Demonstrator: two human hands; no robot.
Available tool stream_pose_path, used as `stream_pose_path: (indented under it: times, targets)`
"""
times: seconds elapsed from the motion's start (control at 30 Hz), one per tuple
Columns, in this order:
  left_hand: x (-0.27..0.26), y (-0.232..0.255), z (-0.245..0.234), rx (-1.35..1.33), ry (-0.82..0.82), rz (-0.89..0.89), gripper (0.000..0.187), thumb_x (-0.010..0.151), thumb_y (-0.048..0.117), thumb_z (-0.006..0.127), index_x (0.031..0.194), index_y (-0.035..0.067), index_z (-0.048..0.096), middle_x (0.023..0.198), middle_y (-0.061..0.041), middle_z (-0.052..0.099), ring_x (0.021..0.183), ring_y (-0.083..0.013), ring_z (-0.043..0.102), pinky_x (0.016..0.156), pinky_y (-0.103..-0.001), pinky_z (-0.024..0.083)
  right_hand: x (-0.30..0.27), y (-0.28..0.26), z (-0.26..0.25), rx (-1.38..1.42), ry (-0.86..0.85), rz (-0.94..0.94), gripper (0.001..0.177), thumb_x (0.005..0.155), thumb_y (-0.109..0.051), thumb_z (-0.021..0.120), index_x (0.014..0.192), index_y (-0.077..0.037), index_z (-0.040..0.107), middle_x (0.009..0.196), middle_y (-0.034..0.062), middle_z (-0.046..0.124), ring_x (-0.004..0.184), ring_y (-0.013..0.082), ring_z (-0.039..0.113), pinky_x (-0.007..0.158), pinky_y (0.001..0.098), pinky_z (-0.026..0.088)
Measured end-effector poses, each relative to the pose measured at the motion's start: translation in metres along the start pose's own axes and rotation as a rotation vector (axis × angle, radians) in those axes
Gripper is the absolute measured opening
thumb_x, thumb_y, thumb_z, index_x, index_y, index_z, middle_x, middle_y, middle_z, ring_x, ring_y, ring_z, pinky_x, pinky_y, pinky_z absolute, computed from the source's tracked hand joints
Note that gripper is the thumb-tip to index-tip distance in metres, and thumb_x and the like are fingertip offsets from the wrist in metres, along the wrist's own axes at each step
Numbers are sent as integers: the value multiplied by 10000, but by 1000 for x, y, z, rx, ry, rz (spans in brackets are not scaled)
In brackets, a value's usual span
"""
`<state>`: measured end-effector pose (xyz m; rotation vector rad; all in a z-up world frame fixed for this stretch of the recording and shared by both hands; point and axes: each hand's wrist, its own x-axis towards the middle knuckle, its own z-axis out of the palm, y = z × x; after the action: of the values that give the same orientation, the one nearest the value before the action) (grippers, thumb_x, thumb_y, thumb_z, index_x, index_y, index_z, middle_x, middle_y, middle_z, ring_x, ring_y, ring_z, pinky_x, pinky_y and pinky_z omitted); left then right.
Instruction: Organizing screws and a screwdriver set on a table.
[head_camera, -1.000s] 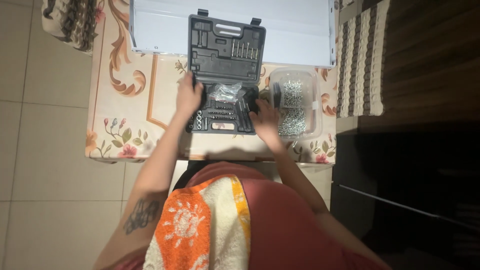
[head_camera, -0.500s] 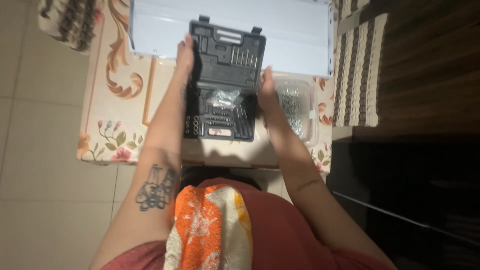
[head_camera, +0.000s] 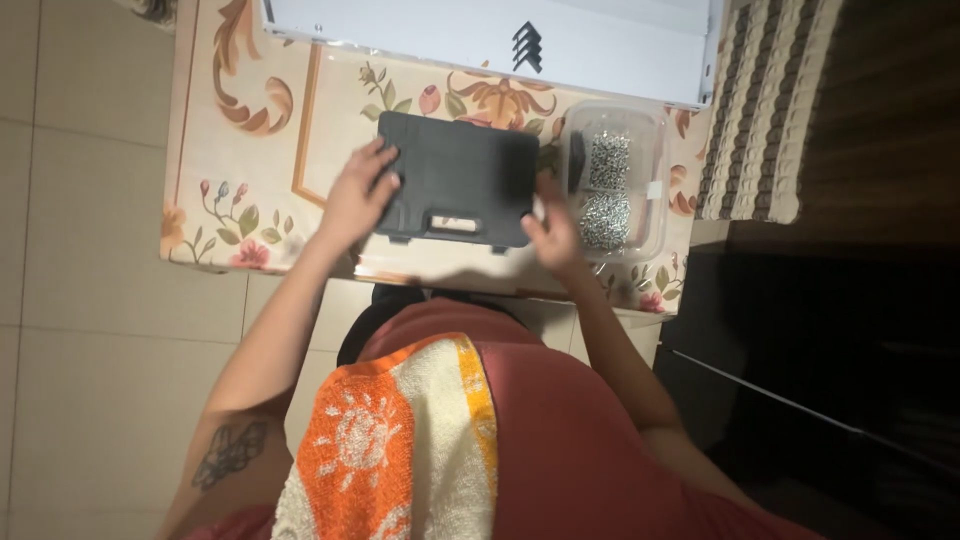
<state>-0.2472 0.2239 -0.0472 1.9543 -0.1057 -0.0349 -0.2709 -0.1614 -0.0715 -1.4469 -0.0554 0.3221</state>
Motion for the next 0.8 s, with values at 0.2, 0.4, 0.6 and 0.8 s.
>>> stream_pose_path:
  times: [0.2, 0.4, 0.6, 0.8]
  targets:
    - [-32, 41, -8, 414, -225, -38, 839, 911, 335, 744, 1620, 203, 315, 1612, -288, 299, 1293, -491, 536, 1051, -490, 471, -14, -47, 52, -1348, -191, -201, 967, 774, -362, 835, 1572, -129, 340, 1650, 244, 268, 1515, 445, 200, 1234, 517, 181]
    - [-46, 46, 6, 586, -375, -184, 1148, 732, 269, 875, 1620, 267, 146, 1640, -311, 153, 1130, -491, 623, 948, -490, 535, -22, -22, 64, -1533, -166, -270, 1125, 712, -415, 882, 1603, -57, 295, 1654, 250, 204, 1525, 476, 198, 1243, 624, 196]
    - [-45, 22, 34, 640, -192, -67, 1149, 740, 177, 871, 1636, 207, 152, 1596, -374, 217, 1083, -510, 636, 904, -491, 557, -16, -5, 65, -1549, 21, -384, 1037, 736, -356, 863, 1577, -45, 344, 1635, 247, 278, 1520, 483, 246, 1237, 627, 223]
    - [-35, 29, 49, 673, -149, -6, 1097, 767, 162, 845, 1632, 161, 170, 1560, -379, 278, 1087, -481, 634, 907, -482, 557, -12, -12, 58, -1468, 93, -402, 936, 804, -258, 817, 1573, 12, 358, 1637, 301, 289, 1509, 547, 255, 1248, 612, 238]
